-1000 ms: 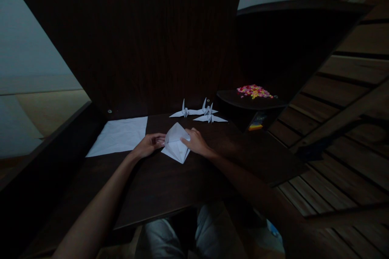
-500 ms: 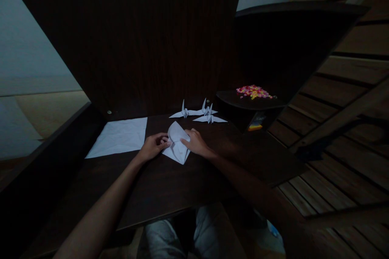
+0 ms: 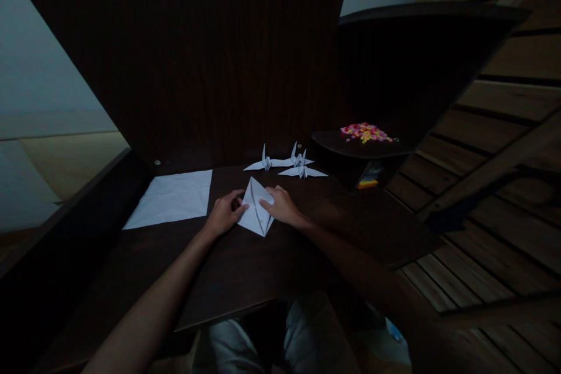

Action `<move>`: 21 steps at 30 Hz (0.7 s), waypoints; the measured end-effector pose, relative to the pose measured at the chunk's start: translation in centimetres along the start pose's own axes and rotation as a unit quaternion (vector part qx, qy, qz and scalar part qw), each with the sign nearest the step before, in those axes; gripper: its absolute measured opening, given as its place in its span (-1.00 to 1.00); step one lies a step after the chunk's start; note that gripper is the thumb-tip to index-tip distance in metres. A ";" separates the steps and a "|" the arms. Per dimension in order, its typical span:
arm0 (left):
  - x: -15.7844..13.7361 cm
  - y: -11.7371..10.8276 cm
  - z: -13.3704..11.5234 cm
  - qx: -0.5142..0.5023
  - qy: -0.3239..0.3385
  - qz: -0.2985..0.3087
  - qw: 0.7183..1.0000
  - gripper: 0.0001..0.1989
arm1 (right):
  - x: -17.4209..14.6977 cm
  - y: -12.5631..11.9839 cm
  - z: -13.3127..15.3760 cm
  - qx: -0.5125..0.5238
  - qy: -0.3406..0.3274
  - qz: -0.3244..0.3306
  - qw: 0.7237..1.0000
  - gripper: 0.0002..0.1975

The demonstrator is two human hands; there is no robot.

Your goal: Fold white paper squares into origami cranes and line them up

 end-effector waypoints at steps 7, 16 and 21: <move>-0.3 0.1 -1.2 0.013 0.068 0.004 0.998 -0.93 | 0.0 0.0 -0.1 -0.005 0.005 -0.001 1.000 -0.88; -0.3 0.7 -1.2 0.029 0.090 0.049 0.994 -0.70 | -0.1 -0.1 -0.1 0.005 0.003 0.002 1.000 -0.89; -0.6 0.8 -1.6 0.055 0.105 0.063 0.991 -0.55 | -0.1 -0.1 -0.2 0.013 0.012 0.003 1.000 -0.84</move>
Point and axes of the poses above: each hand's wrist, its own x-axis towards the middle knuckle, its own y-axis out of the palm, z = x × y, the point moved 7 cm from there along x, towards the middle knuckle, and after that the axes turned 7 degrees about -x, right-handed, at the moved point
